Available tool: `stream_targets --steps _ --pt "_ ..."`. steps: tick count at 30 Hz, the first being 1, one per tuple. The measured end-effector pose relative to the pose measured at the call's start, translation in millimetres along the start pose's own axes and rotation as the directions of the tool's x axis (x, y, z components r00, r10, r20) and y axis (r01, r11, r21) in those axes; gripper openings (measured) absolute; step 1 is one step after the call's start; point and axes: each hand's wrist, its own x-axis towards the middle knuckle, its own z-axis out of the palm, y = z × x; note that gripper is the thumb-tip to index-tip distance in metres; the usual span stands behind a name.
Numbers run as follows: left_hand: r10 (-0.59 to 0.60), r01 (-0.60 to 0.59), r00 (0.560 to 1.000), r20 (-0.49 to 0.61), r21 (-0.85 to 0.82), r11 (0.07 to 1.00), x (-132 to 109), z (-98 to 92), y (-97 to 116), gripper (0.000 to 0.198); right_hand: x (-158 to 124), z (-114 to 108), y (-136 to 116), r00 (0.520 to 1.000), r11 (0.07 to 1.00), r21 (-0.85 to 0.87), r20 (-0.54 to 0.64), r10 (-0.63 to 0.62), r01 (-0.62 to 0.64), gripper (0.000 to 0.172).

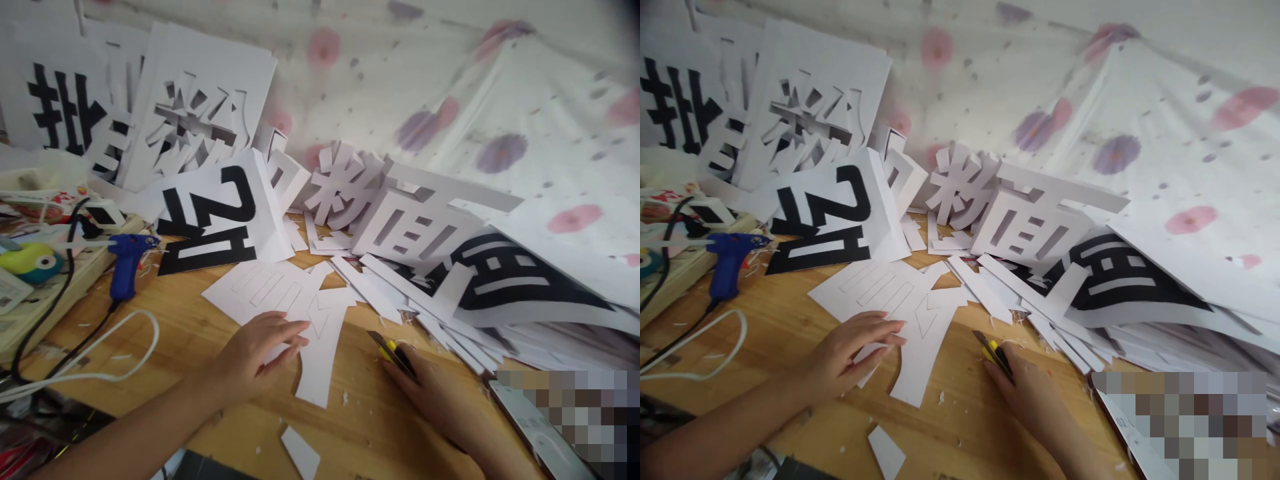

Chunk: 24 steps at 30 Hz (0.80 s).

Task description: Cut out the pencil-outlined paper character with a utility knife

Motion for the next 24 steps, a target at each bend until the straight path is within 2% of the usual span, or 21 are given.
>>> stream_targets --steps 5,8,10,15,19,22,24 --pt "-0.056 0.069 0.988 -0.147 0.085 0.994 1.0 -1.5 -4.9 0.038 4.3 -1.0 3.5 0.999 0.994 0.105 -0.001 0.037 -0.037 0.025" --pt "-0.134 0.152 0.971 -0.2 0.081 0.985 0.2 -3.3 -6.8 0.035 12.0 -2.7 -5.0 0.997 0.996 0.056 -0.014 0.072 -0.071 0.022" --pt "-0.22 0.238 0.953 -0.208 0.066 0.969 -1.2 -3.9 -8.3 0.033 17.6 -1.8 -10.9 0.996 0.997 -0.032 -0.056 0.075 -0.077 0.02" --pt "-0.358 0.388 0.907 -0.222 0.108 0.915 -3.8 -4.3 -14.7 0.033 26.0 3.4 -9.5 0.966 0.974 -0.225 -0.254 -0.053 -0.006 0.014" --pt "-0.423 0.459 0.871 -0.25 0.107 0.882 -3.2 -4.7 -19.6 0.037 27.6 2.1 0.1 0.957 0.974 -0.22 -0.289 -0.007 -0.059 0.013" --pt "-0.44 0.473 0.866 -0.239 0.103 0.875 -2.7 -4.9 -22.4 0.036 29.5 -0.1 4.7 0.956 0.978 -0.193 -0.292 0.019 -0.078 0.014" --pt "-0.476 0.512 0.838 -0.267 0.086 0.854 -3.0 -5.5 -23.7 0.036 30.3 -1.7 7.4 0.953 0.98 -0.178 -0.302 0.026 -0.083 0.017"
